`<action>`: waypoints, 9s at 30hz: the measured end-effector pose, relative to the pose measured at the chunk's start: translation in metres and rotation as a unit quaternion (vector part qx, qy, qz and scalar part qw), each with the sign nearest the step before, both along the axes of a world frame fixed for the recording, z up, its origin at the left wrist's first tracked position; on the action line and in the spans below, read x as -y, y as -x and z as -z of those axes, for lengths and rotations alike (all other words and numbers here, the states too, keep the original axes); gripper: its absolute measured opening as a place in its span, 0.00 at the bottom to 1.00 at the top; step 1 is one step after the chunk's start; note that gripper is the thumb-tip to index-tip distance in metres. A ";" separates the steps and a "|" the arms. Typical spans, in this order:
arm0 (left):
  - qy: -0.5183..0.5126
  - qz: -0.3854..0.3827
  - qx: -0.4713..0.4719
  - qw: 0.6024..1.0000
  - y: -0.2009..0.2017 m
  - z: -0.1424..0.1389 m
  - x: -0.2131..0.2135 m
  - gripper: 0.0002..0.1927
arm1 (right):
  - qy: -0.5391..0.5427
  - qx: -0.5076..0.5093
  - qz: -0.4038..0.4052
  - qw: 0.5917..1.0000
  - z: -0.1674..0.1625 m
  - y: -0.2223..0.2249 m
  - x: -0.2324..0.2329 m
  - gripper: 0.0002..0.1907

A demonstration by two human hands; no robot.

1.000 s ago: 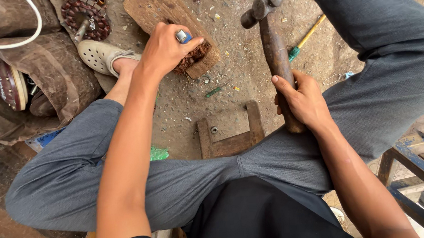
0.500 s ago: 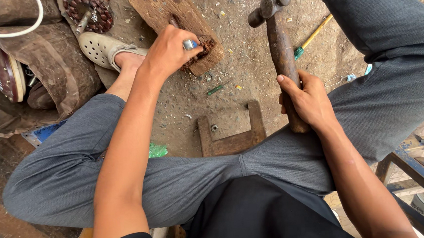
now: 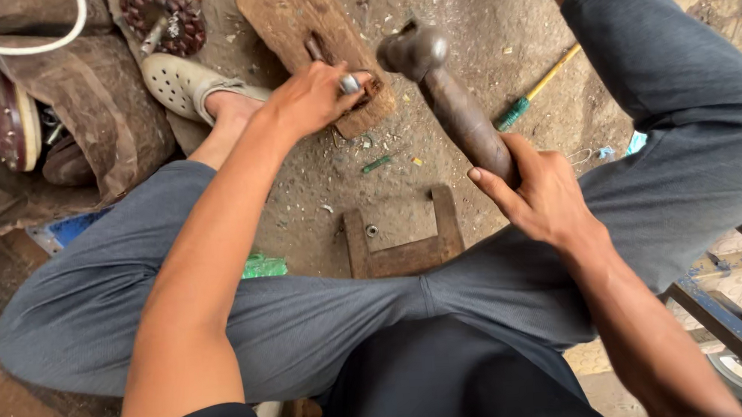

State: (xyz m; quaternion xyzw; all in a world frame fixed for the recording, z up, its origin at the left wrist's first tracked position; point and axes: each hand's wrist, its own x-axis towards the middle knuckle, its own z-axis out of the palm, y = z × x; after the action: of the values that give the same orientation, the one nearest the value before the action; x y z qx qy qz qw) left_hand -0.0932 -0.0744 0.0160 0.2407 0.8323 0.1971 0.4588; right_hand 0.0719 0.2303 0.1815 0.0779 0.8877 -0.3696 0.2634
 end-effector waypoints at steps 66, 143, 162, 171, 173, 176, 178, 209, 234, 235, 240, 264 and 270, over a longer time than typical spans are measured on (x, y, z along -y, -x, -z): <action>-0.298 -0.795 -0.058 0.525 -0.070 0.081 -0.030 0.20 | 0.063 -0.091 -0.123 0.986 0.213 0.108 0.090 0.22; -0.203 -0.296 -0.330 0.873 -0.101 0.035 -0.024 0.23 | 0.184 -0.113 -0.051 0.975 0.058 0.097 0.129 0.16; -0.084 -0.167 -0.099 0.977 -0.073 -0.003 -0.008 0.19 | -0.174 0.165 -0.009 0.971 0.242 0.075 0.032 0.51; -0.159 -0.213 -0.251 0.931 -0.066 -0.003 -0.017 0.19 | -0.230 0.064 0.154 0.959 0.198 0.065 0.058 0.29; -0.151 -0.201 -0.256 0.933 -0.066 0.002 -0.016 0.19 | -0.112 0.173 0.231 0.951 0.172 0.076 0.057 0.28; -0.149 -0.195 -0.265 0.933 -0.064 0.009 -0.016 0.19 | 0.076 0.249 0.267 0.928 0.121 0.075 0.039 0.28; -0.150 -0.198 -0.254 0.935 -0.061 0.014 -0.014 0.20 | 0.184 0.247 0.240 0.921 0.087 0.058 0.027 0.28; -0.084 -0.177 -0.187 0.963 -0.056 0.046 -0.020 0.31 | 0.004 0.078 -0.056 0.995 -0.031 -0.022 0.065 0.23; -0.094 -0.348 0.016 0.933 -0.046 0.018 -0.010 0.21 | 0.164 0.260 0.167 0.937 -0.032 -0.032 0.034 0.19; -0.129 -0.373 -0.004 0.919 -0.041 0.022 -0.007 0.20 | 0.170 0.248 0.179 0.937 -0.033 -0.036 0.025 0.19; -0.230 -0.423 -0.056 0.875 -0.023 0.052 0.010 0.21 | 0.155 0.189 0.259 0.934 -0.050 -0.064 -0.021 0.21; -0.226 -0.428 -0.073 0.872 -0.038 -0.009 0.034 0.09 | 0.331 0.174 0.462 0.804 -0.044 -0.099 -0.060 0.28; -0.303 -0.327 -0.140 0.884 -0.042 -0.007 0.026 0.09 | 0.337 0.178 0.456 0.804 -0.043 -0.098 -0.061 0.29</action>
State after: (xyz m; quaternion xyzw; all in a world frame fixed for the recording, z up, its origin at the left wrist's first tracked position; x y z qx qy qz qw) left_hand -0.0509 -0.1003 0.0228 0.1069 0.8189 0.5430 0.1517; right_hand 0.1696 0.2913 0.2243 0.4448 0.5067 -0.7025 0.2278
